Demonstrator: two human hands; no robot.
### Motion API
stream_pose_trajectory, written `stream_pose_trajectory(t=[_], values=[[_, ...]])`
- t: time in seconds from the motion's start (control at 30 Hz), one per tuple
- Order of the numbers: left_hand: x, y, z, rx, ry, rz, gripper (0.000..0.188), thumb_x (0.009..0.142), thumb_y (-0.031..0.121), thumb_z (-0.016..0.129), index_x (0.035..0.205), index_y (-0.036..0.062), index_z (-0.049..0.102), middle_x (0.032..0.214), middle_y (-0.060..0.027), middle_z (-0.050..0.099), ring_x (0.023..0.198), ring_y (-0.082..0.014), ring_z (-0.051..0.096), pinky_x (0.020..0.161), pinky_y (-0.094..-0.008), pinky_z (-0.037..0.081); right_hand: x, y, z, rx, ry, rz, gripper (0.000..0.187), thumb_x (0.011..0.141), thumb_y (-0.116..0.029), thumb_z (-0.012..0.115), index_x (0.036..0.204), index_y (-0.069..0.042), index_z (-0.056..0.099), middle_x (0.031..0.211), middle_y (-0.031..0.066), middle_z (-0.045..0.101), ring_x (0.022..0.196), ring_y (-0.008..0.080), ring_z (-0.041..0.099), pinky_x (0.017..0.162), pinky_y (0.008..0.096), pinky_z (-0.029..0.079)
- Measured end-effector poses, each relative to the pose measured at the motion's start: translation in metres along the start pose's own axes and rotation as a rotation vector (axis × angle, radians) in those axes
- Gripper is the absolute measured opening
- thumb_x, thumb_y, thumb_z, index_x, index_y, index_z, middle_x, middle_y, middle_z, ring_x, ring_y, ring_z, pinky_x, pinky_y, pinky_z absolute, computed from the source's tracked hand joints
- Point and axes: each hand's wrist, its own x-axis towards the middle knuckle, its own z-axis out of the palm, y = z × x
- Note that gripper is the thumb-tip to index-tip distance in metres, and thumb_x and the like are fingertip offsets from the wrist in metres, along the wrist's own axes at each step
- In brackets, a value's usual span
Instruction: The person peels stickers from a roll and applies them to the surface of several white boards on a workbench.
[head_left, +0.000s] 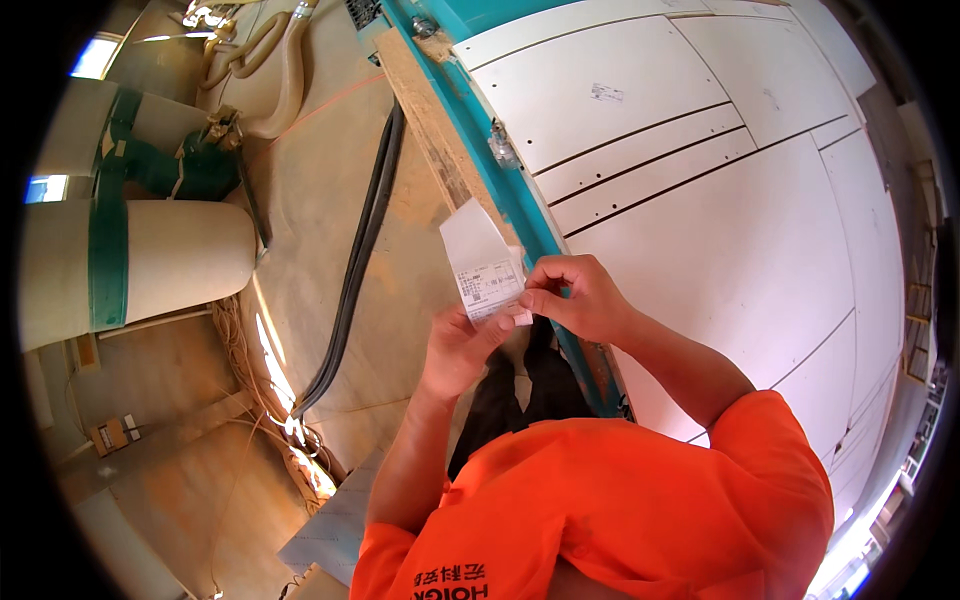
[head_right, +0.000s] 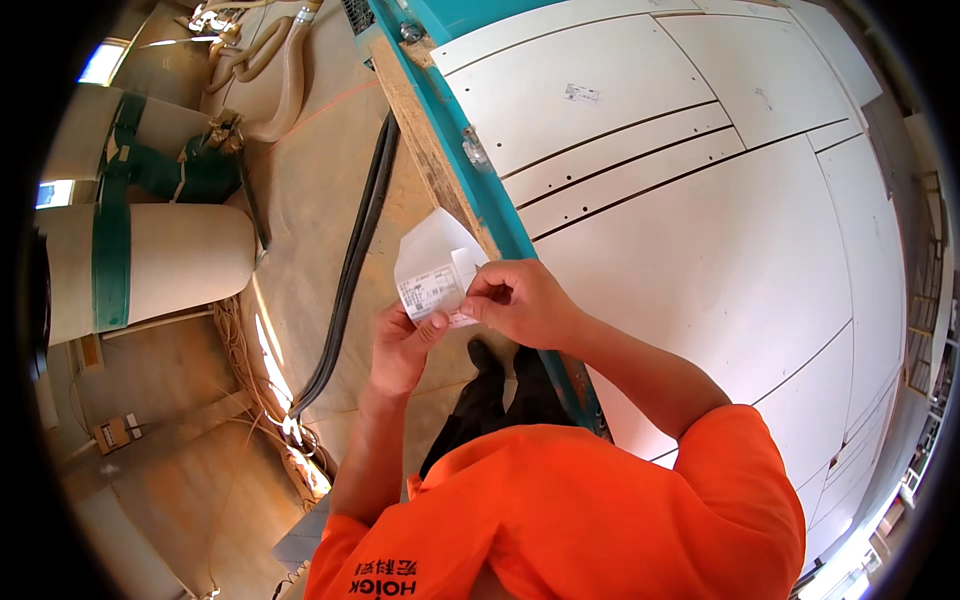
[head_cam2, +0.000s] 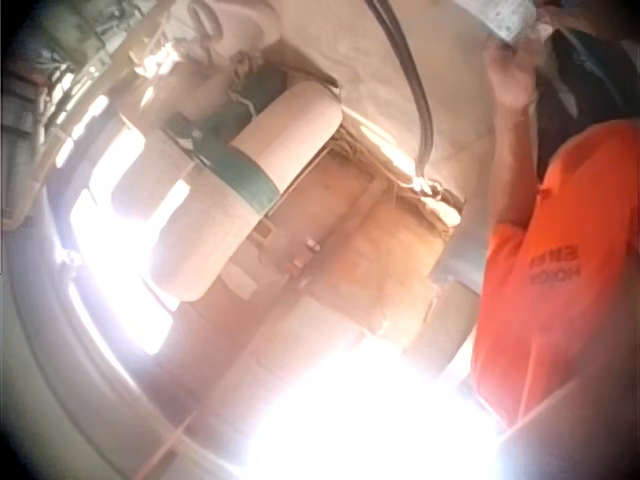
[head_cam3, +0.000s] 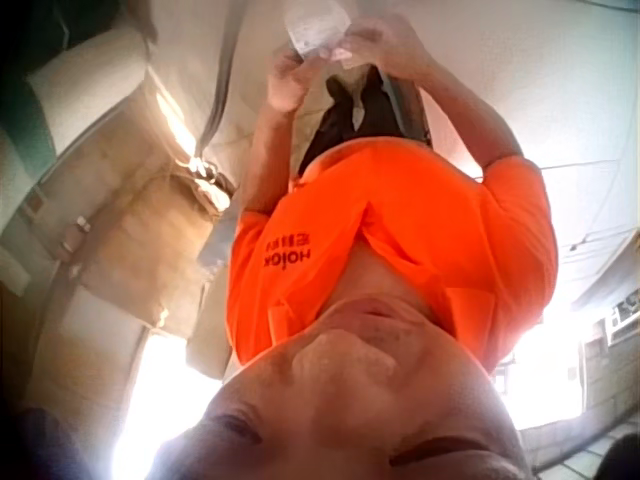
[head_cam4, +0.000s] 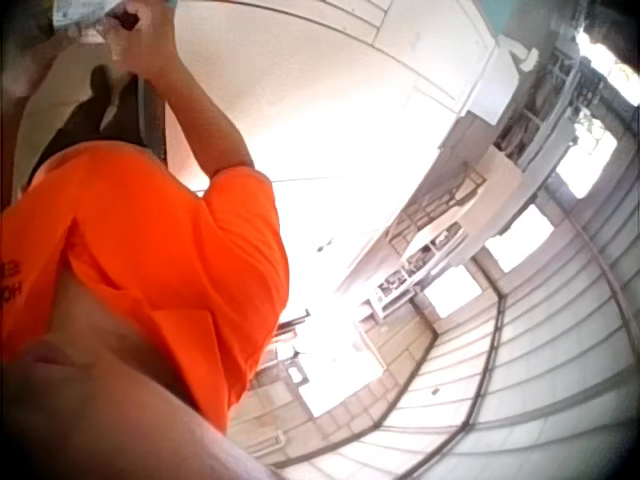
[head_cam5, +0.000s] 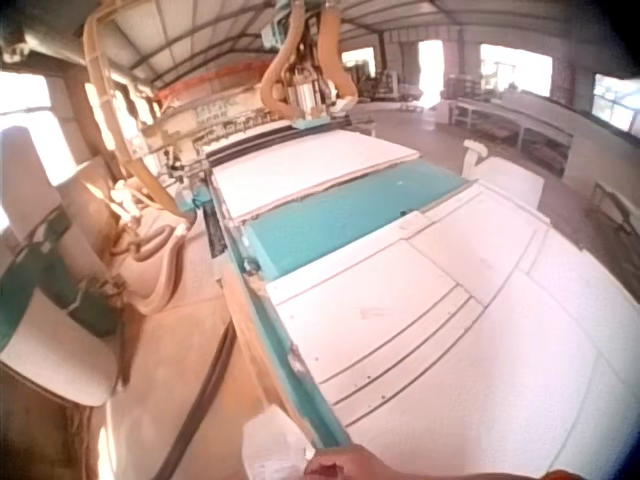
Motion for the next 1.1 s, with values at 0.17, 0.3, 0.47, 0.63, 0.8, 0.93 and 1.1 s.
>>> stream_pose_trajectory(t=[0.17, 0.3, 0.47, 0.63, 0.8, 0.93, 1.1], values=[[-0.011, -0.032, -0.002, 0.07, 0.007, -0.09, 0.019, 0.09, 0.004, 0.057, 0.107, -0.0032, 0.062, 0.098, -0.0016, 0.065, 0.085, -0.008, 0.058, 0.074, -0.0237, 0.047, -0.004, 0.01, -0.001, -0.26, 0.332, -0.52, 0.018, 0.073, -0.008, 0.072, 0.091, -0.004, 0.068, 0.083, 0.0051, 0.065, 0.077, 0.0189, 0.057, 0.069, 0.0302, 0.047], [-0.013, -0.036, 0.002, -0.052, -0.052, -0.146, 0.017, 0.091, 0.004, 0.054, 0.105, -0.0027, 0.062, 0.092, 0.0006, 0.063, 0.081, -0.0065, 0.056, 0.07, -0.0232, 0.046, -0.009, 0.006, -0.004, -0.468, 0.021, -0.61, 0.03, 0.07, -0.01, 0.07, 0.1, -0.006, 0.067, 0.093, 0.0059, 0.063, 0.087, 0.0293, 0.057, 0.08, 0.0377, 0.047], [-0.02, -0.032, 0.011, 0.154, -0.095, -0.191, 0.014, 0.091, 0.006, 0.054, 0.098, -0.0014, 0.063, 0.084, 0.0014, 0.061, 0.076, -0.005, 0.054, 0.064, -0.0232, 0.045, -0.01, 0.007, -0.016, -0.407, -0.13, -0.355, 0.021, 0.072, -0.014, 0.071, 0.093, -0.011, 0.072, 0.083, 0.0059, 0.065, 0.077, 0.0235, 0.059, 0.069, 0.034, 0.048], [-0.017, -0.032, 0.017, 0.375, -0.122, -0.317, 0.015, 0.088, 0.009, 0.057, 0.094, -0.002, 0.064, 0.082, -0.0023, 0.063, 0.076, -0.0078, 0.055, 0.064, -0.0265, 0.047, -0.007, 0.028, -0.023, -0.363, -0.118, -0.335, 0.012, 0.072, -0.012, 0.072, 0.084, -0.01, 0.072, 0.074, 0.0062, 0.065, 0.063, 0.0212, 0.061, 0.058, 0.0305, 0.049], [-0.011, -0.035, 0.021, 0.472, -0.192, -0.363, 0.018, 0.086, 0.011, 0.058, 0.097, -0.0019, 0.063, 0.082, -0.0058, 0.064, 0.076, -0.0109, 0.057, 0.067, -0.0287, 0.048, -0.002, 0.035, -0.036, -0.26, -0.24, -0.161, 0.012, 0.076, -0.015, 0.065, 0.083, -0.007, 0.07, 0.075, 0.0101, 0.067, 0.071, 0.0202, 0.064, 0.063, 0.0311, 0.05], [-0.004, -0.035, 0.025, 0.537, -0.253, -0.384, 0.021, 0.085, 0.011, 0.057, 0.1, -0.0019, 0.062, 0.085, -0.0067, 0.065, 0.078, -0.0111, 0.058, 0.068, -0.0282, 0.048, 0.002, 0.038, -0.049, -0.225, -0.269, -0.139, 0.007, 0.077, -0.01, 0.068, 0.082, -0.005, 0.068, 0.074, 0.0053, 0.066, 0.068, 0.0158, 0.061, 0.062, 0.0285, 0.049], [-0.007, -0.051, 0.019, 0.442, -0.211, -0.405, 0.02, 0.086, 0.01, 0.057, 0.102, -0.0021, 0.062, 0.087, -0.0056, 0.066, 0.079, -0.0108, 0.059, 0.069, -0.0279, 0.048, 0.046, 0.056, -0.121, -0.053, 0.078, -0.247, 0.011, 0.082, -0.007, 0.065, 0.091, -0.001, 0.064, 0.085, 0.0047, 0.067, 0.075, 0.0114, 0.061, 0.069, 0.0262, 0.048]])
